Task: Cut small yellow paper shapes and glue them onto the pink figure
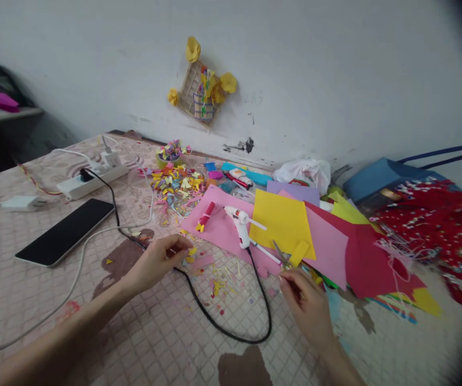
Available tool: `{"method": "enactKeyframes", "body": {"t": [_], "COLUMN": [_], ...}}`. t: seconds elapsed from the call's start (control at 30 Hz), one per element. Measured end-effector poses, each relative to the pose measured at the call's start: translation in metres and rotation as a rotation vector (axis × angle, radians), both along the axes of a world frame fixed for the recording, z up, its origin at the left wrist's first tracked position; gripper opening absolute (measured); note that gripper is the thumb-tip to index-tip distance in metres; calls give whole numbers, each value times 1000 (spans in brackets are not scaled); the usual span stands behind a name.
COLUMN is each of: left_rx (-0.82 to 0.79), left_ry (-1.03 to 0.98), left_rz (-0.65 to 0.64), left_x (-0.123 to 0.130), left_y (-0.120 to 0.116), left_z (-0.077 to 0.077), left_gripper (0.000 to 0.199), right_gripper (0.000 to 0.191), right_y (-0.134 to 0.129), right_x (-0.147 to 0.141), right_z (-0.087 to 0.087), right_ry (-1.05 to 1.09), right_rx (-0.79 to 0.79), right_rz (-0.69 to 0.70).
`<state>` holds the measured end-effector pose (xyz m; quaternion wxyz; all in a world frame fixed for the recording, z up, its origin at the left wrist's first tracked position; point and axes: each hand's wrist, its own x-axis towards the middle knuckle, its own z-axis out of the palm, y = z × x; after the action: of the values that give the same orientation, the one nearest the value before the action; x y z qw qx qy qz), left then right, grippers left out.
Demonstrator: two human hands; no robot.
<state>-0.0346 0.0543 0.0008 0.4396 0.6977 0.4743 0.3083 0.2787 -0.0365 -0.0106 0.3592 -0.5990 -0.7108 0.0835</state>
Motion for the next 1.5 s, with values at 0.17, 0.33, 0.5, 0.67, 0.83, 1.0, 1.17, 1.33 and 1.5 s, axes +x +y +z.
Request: {"method": "enactKeyframes", "body": {"t": [0.17,0.33,0.5,0.67,0.83,1.0,1.17,1.33,1.5], "left_rx": [-117,-204,-198,-225,-264,-281,-321,-319,-297], "left_ry": [-172,-235,-244,-273,-303,-319,-364,-377,-337], "left_rz": [-40,-77,-147,-172,-174,-188,-215,-221,-240], "left_x": [2,9,12,14,14,13,16,19,18], "left_y": [-5,-16,-24,-28,-30,-30,-32,-35,-38], "left_z": [-2,8,12,12,11,11,12,9,6], "left_gripper": [19,20,21,21,20,18,16,17,18], "right_gripper": [13,11,24,23,10,8,11,10,12], "right_y": [-3,8,24,26,22,20,18,12,2], "right_x": [-32,-74,-109,-121,-122,-122,-122,-122,-117], "right_z": [2,5,14,18,13,13,13,12,12], "right_ry": [129,372,550,500,500,537,563,587,515], "right_rx": [-119,-291,-408,-353,-317,-329,-317,-331,-379], "right_rz": [89,231,357,363,330,313,305,330,318]}}
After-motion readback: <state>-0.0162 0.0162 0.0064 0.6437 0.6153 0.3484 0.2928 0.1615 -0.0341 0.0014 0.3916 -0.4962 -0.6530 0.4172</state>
